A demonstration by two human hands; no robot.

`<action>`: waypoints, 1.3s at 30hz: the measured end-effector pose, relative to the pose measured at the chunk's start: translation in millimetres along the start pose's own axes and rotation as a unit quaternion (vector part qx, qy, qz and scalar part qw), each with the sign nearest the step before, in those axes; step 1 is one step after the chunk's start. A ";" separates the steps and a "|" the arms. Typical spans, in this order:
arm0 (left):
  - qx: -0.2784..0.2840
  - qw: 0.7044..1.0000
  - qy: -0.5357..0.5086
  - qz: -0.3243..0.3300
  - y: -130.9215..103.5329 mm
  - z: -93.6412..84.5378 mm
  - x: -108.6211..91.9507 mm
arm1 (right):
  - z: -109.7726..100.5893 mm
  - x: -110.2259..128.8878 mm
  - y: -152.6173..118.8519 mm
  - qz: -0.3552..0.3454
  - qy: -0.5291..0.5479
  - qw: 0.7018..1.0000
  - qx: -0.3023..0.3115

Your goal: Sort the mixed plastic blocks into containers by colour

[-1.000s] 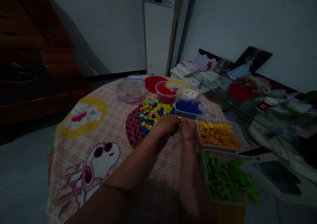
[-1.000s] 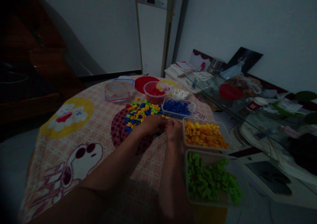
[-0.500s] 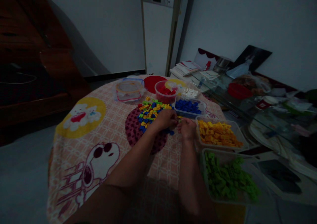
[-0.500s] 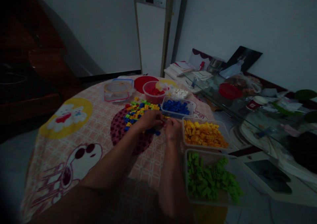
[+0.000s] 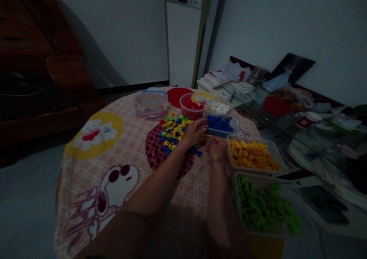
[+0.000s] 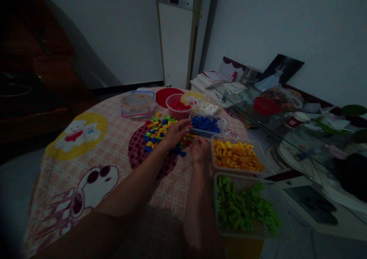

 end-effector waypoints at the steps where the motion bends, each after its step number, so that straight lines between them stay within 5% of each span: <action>1: 0.001 1.000 0.019 0.003 0.0 -1.6 -2.0 | 0.0 0.1 -0.4 0.004 0.004 1.000 -0.001; 10: 0.038 0.952 0.303 -0.004 -1.7 -26.5 -31.7 | 0.2 4.8 -5.2 0.044 0.016 0.999 -0.005; 14: 0.047 0.939 0.341 -0.003 -2.7 -35.8 -42.3 | 2.9 7.2 -8.6 0.037 0.008 0.999 0.021; 24: 0.018 0.927 0.373 -0.015 -1.3 -49.8 -46.2 | 37.2 26.5 -31.5 -0.068 -0.145 0.958 0.237; 28: 0.027 0.923 0.384 -0.020 -1.3 -48.0 -45.5 | 38.1 30.8 -32.6 -0.113 -0.202 0.947 0.222; 33: 0.032 0.922 0.386 -0.014 -1.9 -47.2 -44.8 | 30.0 26.4 -23.6 -0.148 -0.183 0.966 0.109; 39: 0.040 0.913 0.405 -0.020 -1.7 -48.8 -43.2 | 26.2 9.6 -14.0 -0.081 -0.119 0.980 0.138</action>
Point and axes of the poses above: each hand's wrist, its own y-axis towards the middle knuckle, its own z-axis out of the palm, x = y × z, the point moved 7 cm from there along y, towards the middle knuckle, and after that the axes turned 3 degrees about z, right-handed, at the moved point
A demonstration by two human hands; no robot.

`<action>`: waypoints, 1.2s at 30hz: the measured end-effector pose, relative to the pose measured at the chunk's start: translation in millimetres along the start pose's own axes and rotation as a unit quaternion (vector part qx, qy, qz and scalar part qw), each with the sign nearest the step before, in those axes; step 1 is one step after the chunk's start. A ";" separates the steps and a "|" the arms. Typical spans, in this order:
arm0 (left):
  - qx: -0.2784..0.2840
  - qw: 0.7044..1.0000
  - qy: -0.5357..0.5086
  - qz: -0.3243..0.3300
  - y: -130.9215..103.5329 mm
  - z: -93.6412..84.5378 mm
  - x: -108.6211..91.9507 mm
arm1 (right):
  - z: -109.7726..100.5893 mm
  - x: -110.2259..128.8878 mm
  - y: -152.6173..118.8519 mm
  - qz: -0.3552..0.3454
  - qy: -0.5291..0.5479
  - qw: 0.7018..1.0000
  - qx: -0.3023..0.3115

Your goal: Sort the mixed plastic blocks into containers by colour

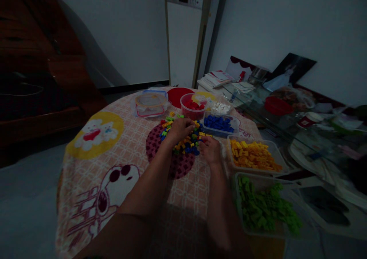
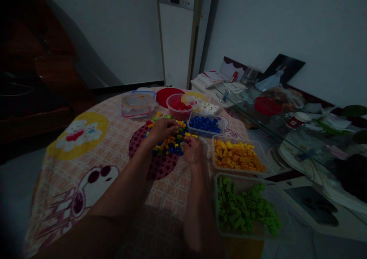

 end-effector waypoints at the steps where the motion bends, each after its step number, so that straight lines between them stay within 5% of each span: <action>1: 0.004 1.000 0.002 -0.001 -0.1 0.4 0.3 | 1.0 0.2 -1.3 0.006 -0.001 1.000 0.024; 5: 0.025 1.000 0.010 0.002 -0.8 3.7 -1.1 | 8.3 13.4 -11.3 -0.027 -0.078 0.990 0.111; 11: 0.030 0.999 0.022 0.004 -1.0 5.4 -3.1 | 8.5 25.2 -14.2 -0.050 -0.160 0.985 0.037; 22: 0.072 0.992 0.101 0.019 -0.5 22.7 -1.5 | -11.0 0.9 -0.7 -0.009 0.039 0.994 -0.103; 28: 0.122 0.970 0.209 0.022 -7.0 41.6 -10.9 | -16.5 -8.7 -1.6 0.089 0.146 0.979 -0.111; 36: 0.135 0.966 0.220 0.009 -8.3 46.9 -14.2 | -16.9 -5.7 -2.7 0.094 0.165 0.974 -0.121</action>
Point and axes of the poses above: each hand's wrist, its own y-axis towards the middle knuckle, its own z-axis out of the palm, x = y × z, the point moved 7 cm from there along y, towards the middle knuckle, and after that the axes turned 3 degrees about z, right-handed, at the moved point
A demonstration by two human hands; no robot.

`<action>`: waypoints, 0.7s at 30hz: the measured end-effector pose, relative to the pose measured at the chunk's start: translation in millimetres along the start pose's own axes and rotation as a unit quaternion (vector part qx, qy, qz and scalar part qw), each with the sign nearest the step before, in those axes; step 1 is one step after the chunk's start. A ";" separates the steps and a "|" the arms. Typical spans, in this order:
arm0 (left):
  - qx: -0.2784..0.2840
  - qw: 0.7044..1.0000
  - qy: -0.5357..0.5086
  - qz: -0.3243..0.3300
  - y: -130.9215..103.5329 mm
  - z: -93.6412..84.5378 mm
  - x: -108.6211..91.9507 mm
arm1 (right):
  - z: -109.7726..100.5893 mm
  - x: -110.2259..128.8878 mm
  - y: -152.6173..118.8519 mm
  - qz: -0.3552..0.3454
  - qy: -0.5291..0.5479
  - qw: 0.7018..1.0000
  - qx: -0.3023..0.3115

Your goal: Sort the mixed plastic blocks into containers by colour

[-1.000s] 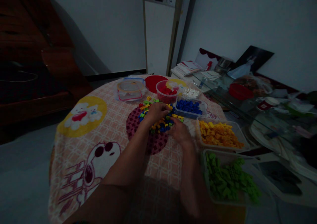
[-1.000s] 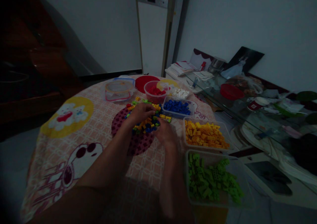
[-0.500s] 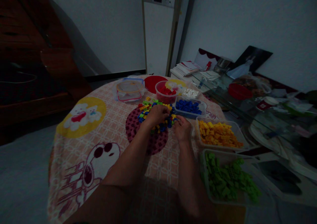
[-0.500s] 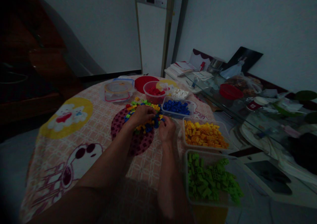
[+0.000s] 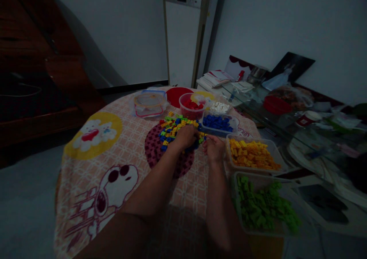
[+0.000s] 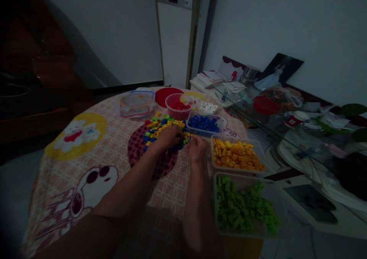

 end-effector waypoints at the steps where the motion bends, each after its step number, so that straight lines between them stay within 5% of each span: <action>1: -0.007 1.000 -0.010 -0.001 1.0 -0.3 1.6 | -0.2 -0.4 0.3 0.001 0.003 1.000 -0.001; 8: -0.083 0.976 -0.202 -0.026 5.5 -7.6 20.1 | -0.6 0.9 -0.6 -0.003 0.002 1.000 -0.003; 16: -0.163 0.810 -0.561 -0.056 15.4 16.6 22.3 | -0.6 6.3 -4.8 0.010 -0.021 1.000 -0.011; 19: -0.170 0.779 -0.603 -0.029 16.9 16.2 15.7 | -0.9 5.0 -4.5 0.013 -0.016 1.000 -0.009; 21: -0.177 0.783 -0.595 -0.025 16.4 13.0 17.2 | -1.2 3.7 -2.9 0.005 -0.015 1.000 -0.008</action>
Point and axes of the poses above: each hand's wrist, its own y-axis towards the middle knuckle, its own z-axis out of the palm, x = y × z, the point moved 7 cm from there along y, towards the middle knuckle, and after that the axes turned 3 degrees about z, right-handed, at the moved point
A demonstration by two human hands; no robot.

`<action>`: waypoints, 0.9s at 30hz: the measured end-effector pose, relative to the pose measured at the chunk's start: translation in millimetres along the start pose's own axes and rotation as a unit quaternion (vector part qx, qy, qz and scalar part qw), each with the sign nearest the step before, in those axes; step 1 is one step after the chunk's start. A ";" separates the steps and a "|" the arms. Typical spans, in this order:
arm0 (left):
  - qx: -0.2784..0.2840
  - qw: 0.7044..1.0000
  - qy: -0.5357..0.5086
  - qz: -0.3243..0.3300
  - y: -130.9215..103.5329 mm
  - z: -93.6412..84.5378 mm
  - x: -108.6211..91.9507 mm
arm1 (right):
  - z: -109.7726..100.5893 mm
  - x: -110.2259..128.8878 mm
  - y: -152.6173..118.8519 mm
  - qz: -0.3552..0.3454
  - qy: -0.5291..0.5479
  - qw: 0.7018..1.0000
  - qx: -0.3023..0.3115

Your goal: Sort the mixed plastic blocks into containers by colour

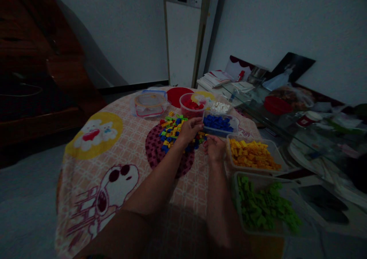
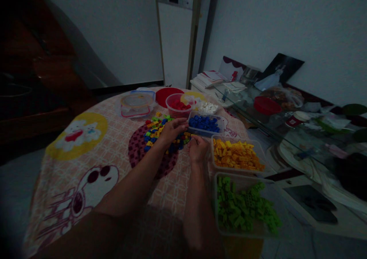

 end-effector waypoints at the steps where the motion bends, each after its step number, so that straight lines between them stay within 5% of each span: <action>1: -0.002 1.000 0.019 0.003 0.6 -2.5 -1.0 | -0.5 -1.0 1.3 -0.005 0.001 1.000 -0.002; 7: 0.034 0.966 0.253 0.033 -1.5 -4.8 -9.2 | -6.8 -8.6 11.9 -0.040 0.004 0.999 -0.030; 16: 0.181 0.823 0.521 0.137 -28.4 48.8 -10.0 | -11.6 -16.3 15.7 -0.024 0.018 0.999 -0.044; 27: 0.183 0.805 0.553 0.114 -26.3 46.9 -4.3 | -10.8 -14.5 14.6 -0.021 0.031 0.998 -0.041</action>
Point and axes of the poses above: each hand's wrist, its own y-axis towards the middle knuckle, its own z-axis out of the palm, x = y × z, the point moved 7 cm from there along y, towards the middle knuckle, and after that the axes turned 3 degrees about z, right-handed, at the moved point
